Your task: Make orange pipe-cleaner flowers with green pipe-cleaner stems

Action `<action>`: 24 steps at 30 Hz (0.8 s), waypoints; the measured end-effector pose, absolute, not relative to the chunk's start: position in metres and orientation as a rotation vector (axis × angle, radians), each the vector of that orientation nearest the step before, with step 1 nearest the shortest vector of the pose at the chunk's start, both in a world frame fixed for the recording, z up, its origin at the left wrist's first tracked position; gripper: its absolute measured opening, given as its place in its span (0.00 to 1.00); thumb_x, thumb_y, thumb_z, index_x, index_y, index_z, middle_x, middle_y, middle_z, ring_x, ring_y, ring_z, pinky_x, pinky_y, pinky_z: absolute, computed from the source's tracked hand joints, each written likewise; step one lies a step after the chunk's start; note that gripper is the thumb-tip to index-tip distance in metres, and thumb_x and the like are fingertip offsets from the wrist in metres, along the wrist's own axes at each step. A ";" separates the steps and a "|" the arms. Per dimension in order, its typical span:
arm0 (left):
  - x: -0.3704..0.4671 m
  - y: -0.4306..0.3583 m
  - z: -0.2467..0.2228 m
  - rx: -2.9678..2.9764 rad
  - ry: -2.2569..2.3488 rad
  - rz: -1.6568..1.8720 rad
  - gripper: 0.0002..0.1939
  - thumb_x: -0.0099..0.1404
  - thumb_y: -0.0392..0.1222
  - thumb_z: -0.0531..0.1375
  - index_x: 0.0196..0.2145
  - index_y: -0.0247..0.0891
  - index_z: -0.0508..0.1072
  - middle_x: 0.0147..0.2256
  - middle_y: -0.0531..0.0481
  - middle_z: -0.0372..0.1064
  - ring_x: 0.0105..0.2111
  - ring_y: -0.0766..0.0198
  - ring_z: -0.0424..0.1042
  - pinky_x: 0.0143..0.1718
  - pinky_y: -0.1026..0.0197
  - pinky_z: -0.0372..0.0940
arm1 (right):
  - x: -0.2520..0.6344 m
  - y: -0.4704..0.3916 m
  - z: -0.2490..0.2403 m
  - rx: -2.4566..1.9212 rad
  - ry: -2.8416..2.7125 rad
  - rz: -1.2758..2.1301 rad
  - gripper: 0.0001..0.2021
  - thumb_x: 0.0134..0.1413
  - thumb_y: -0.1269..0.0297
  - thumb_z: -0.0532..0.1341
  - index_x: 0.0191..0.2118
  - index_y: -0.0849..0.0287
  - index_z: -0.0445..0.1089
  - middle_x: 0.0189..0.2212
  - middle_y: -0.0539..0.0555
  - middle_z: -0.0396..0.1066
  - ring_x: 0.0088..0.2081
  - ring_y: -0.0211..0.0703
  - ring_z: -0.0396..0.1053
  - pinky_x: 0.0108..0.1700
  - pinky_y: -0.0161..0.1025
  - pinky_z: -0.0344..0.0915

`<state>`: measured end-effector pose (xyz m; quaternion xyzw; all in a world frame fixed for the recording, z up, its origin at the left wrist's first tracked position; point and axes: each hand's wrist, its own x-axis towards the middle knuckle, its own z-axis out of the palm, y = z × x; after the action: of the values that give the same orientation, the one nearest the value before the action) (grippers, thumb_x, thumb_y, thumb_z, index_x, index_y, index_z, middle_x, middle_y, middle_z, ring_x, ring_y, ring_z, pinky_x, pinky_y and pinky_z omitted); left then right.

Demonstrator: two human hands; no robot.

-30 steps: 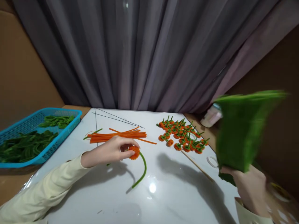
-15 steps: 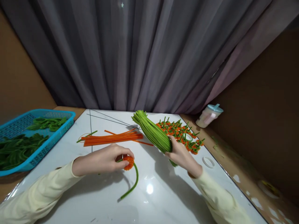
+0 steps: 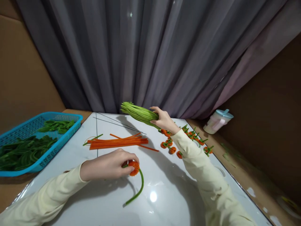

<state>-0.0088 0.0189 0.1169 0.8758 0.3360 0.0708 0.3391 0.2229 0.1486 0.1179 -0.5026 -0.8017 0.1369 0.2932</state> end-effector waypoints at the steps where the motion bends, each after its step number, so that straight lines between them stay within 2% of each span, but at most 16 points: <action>1: -0.009 0.019 0.116 2.283 0.866 0.181 0.11 0.62 0.37 0.52 0.37 0.39 0.73 0.35 0.51 0.72 0.34 0.63 0.69 0.34 0.66 0.57 | 0.218 0.156 0.121 -1.279 -2.142 0.425 0.30 0.41 0.72 0.64 0.54 0.60 0.58 0.46 0.60 0.69 0.47 0.49 0.67 0.50 0.44 0.60; 4: -0.008 0.018 0.112 2.274 0.888 0.196 0.10 0.61 0.38 0.52 0.37 0.40 0.72 0.32 0.51 0.71 0.34 0.62 0.67 0.34 0.65 0.57 | 0.199 0.175 0.117 -1.212 -2.185 0.544 0.29 0.38 0.72 0.67 0.50 0.63 0.62 0.44 0.60 0.71 0.47 0.47 0.68 0.50 0.42 0.60; 6: -0.008 0.019 0.109 2.258 0.961 0.223 0.10 0.61 0.40 0.53 0.39 0.40 0.70 0.28 0.52 0.69 0.32 0.62 0.66 0.31 0.66 0.56 | 0.189 0.179 0.113 -1.207 -2.196 0.588 0.24 0.39 0.74 0.67 0.47 0.65 0.64 0.42 0.61 0.72 0.47 0.48 0.69 0.50 0.43 0.61; 9: -0.007 0.021 0.106 2.180 1.020 0.299 0.09 0.60 0.41 0.53 0.39 0.39 0.64 0.24 0.56 0.64 0.26 0.66 0.63 0.27 0.67 0.55 | 0.187 0.156 0.111 -1.176 -2.173 0.648 0.12 0.50 0.69 0.61 0.42 0.64 0.66 0.43 0.62 0.71 0.47 0.46 0.68 0.50 0.44 0.61; 10: -0.007 0.023 0.104 2.130 1.013 0.334 0.08 0.61 0.40 0.52 0.39 0.39 0.62 0.24 0.57 0.64 0.24 0.67 0.63 0.26 0.67 0.55 | 0.188 0.141 0.111 -1.153 -2.173 0.697 0.09 0.54 0.66 0.58 0.41 0.63 0.67 0.41 0.60 0.72 0.45 0.45 0.69 0.48 0.43 0.63; 11: -0.005 0.024 0.103 2.070 1.003 0.371 0.07 0.61 0.40 0.52 0.38 0.39 0.60 0.23 0.57 0.64 0.22 0.68 0.62 0.25 0.67 0.55 | 0.191 0.124 0.110 -1.099 -2.190 0.803 0.09 0.56 0.63 0.56 0.40 0.62 0.66 0.38 0.57 0.73 0.41 0.42 0.71 0.44 0.40 0.66; 13: -0.002 0.027 0.098 1.932 0.984 0.444 0.07 0.60 0.40 0.52 0.37 0.38 0.59 0.23 0.57 0.65 0.21 0.69 0.63 0.24 0.67 0.56 | 0.197 0.084 0.104 -0.911 -2.133 1.335 0.13 0.55 0.59 0.58 0.43 0.59 0.64 0.36 0.54 0.73 0.38 0.41 0.72 0.39 0.38 0.68; 14: 0.000 0.028 0.095 1.860 0.979 0.474 0.07 0.60 0.40 0.53 0.36 0.38 0.59 0.23 0.57 0.65 0.20 0.69 0.63 0.23 0.68 0.56 | 0.199 0.065 0.099 -0.875 -2.072 1.481 0.12 0.53 0.58 0.59 0.41 0.59 0.64 0.34 0.53 0.72 0.36 0.40 0.72 0.36 0.37 0.68; 18: 0.010 0.031 0.076 1.674 0.935 0.534 0.07 0.58 0.40 0.56 0.33 0.38 0.60 0.20 0.58 0.64 0.21 0.69 0.65 0.22 0.68 0.57 | 0.200 0.014 0.068 -0.938 -1.745 1.739 0.11 0.52 0.58 0.60 0.37 0.57 0.61 0.29 0.48 0.70 0.30 0.37 0.71 0.31 0.34 0.68; 24: 0.019 0.033 0.052 1.574 0.872 0.466 0.07 0.57 0.37 0.57 0.31 0.37 0.60 0.21 0.58 0.64 0.21 0.70 0.66 0.23 0.69 0.59 | 0.203 0.010 0.047 -0.890 -1.412 2.023 0.14 0.49 0.55 0.62 0.34 0.58 0.59 0.29 0.50 0.71 0.28 0.38 0.72 0.24 0.32 0.69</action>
<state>0.0189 0.0334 0.0522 0.6785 0.3757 0.2008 0.5984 0.2033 0.0100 0.0467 -0.3282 -0.5203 0.7454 0.2566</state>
